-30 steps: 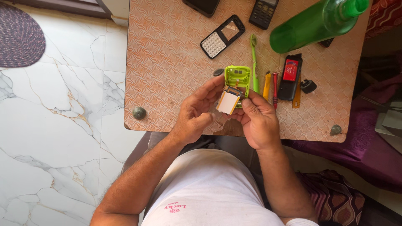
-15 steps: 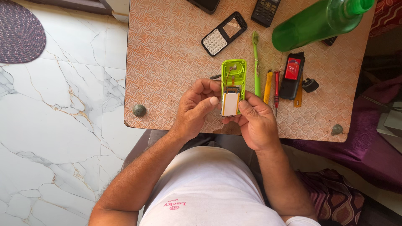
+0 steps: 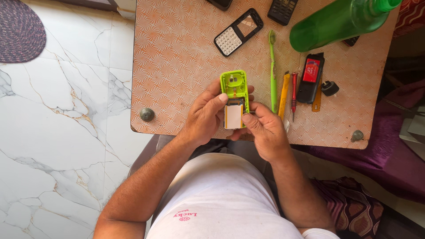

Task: The person cleans the internal plastic housing of a mobile phone with a toothbrush after dipping it in a bottle, then uses a utility knife to scrape residue from the same part. They handle several phone components including batteries and phone shells on a workbench.

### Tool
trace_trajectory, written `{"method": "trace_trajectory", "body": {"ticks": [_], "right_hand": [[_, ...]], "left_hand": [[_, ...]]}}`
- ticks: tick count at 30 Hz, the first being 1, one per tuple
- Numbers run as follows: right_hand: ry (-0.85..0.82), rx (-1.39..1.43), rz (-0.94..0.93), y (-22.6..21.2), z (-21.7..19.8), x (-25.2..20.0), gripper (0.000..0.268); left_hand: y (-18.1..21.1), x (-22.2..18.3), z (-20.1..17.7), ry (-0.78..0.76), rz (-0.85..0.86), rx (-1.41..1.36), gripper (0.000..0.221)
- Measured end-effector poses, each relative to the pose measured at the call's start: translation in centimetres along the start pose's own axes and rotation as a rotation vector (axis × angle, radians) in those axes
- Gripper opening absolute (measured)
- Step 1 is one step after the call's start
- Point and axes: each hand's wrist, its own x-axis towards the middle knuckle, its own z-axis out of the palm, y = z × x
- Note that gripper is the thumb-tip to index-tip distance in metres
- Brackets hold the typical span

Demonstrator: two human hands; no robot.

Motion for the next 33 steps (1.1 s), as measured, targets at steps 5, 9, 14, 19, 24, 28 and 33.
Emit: {"method": "trace_trajectory", "body": {"ticks": [5,9,14,19,24,28,33], "right_hand": [[0.332,-0.977,-0.488,-2.3,0.9,-0.7,0.029],[0.175,-0.933,-0.642,-3.4,1.8,-0.8,0.031],[0.245,-0.940,-0.730,-3.9,0.6,-0.7,0.023],[0.498,-1.055,-0.483,-5.6,-3.8,-1.1,0.022],[0.527,-1.174,-0.345,-4.2,-4.6,-0.9,0.024],[0.529,-1.343,-0.350,-3.5,-4.1,0.2,0.029],[0.454,-1.349,-0.321,-4.0,-3.9,1.1,0.046]], "left_hand": [[-0.3,0.1,-0.3,0.027,0.034,0.119,0.045],[-0.4,0.4,-0.2,0.063,0.032,0.110,0.042],[-0.3,0.5,0.1,0.083,-0.003,0.097,0.042],[0.3,0.6,0.6,0.059,-0.051,0.085,0.042],[0.5,0.6,0.8,0.093,-0.077,0.142,0.042],[0.3,0.5,0.6,0.097,-0.069,0.155,0.040],[0.4,0.5,0.4,0.072,-0.096,0.041,0.043]]}}
